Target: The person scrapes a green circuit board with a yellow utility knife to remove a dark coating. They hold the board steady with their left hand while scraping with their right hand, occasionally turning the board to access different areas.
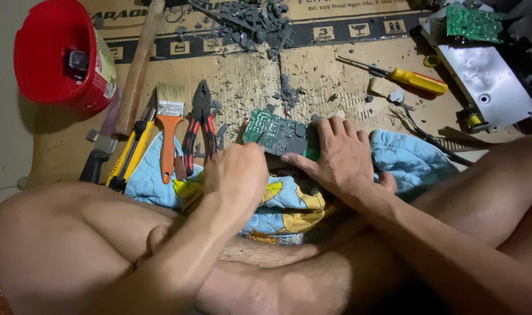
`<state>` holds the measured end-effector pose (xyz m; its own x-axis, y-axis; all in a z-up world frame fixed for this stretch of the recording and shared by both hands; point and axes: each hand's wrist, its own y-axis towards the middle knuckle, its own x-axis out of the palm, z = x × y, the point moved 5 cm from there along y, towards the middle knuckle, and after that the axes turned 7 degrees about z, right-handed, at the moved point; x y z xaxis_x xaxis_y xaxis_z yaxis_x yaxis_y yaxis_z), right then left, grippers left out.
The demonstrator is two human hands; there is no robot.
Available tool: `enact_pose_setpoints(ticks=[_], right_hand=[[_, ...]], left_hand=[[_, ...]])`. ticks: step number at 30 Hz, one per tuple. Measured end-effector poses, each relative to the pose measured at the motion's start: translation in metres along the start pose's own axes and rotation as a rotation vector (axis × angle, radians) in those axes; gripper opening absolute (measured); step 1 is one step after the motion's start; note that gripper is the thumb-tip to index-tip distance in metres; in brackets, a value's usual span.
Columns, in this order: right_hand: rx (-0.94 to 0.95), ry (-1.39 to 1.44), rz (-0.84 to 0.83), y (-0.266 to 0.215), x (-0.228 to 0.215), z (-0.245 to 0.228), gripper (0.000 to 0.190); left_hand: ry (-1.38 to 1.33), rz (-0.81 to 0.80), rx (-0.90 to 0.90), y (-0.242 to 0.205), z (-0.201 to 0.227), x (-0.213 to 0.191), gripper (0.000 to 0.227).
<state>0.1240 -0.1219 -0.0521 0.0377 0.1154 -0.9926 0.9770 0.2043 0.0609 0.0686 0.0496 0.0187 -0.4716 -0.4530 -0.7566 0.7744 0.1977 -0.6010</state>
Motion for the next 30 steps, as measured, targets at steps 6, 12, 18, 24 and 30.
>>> enact_pose_setpoints(ticks=[6, 12, 18, 24, 30], right_hand=[[0.018, 0.0, -0.033, -0.001, -0.006, -0.003, 0.091], [-0.033, 0.018, -0.022, -0.001, -0.011, -0.002, 0.089], [-0.038, 0.034, 0.011, -0.002, -0.01, -0.003, 0.088], [-0.028, 0.027, 0.028, -0.003, -0.012, -0.006, 0.086], [0.023, 0.066, 0.034, 0.0, -0.001, -0.001, 0.091]], left_hand=[[-0.076, 0.025, 0.011, 0.016, 0.0, 0.007, 0.048], [-0.144, -0.024, -0.082, -0.006, 0.013, -0.018, 0.051], [0.072, 0.005, 0.058, 0.006, 0.004, 0.001, 0.046], [0.063, 0.11, 0.102, 0.013, -0.003, -0.016, 0.042], [0.083, 0.091, 0.081, 0.024, 0.008, -0.014, 0.046]])
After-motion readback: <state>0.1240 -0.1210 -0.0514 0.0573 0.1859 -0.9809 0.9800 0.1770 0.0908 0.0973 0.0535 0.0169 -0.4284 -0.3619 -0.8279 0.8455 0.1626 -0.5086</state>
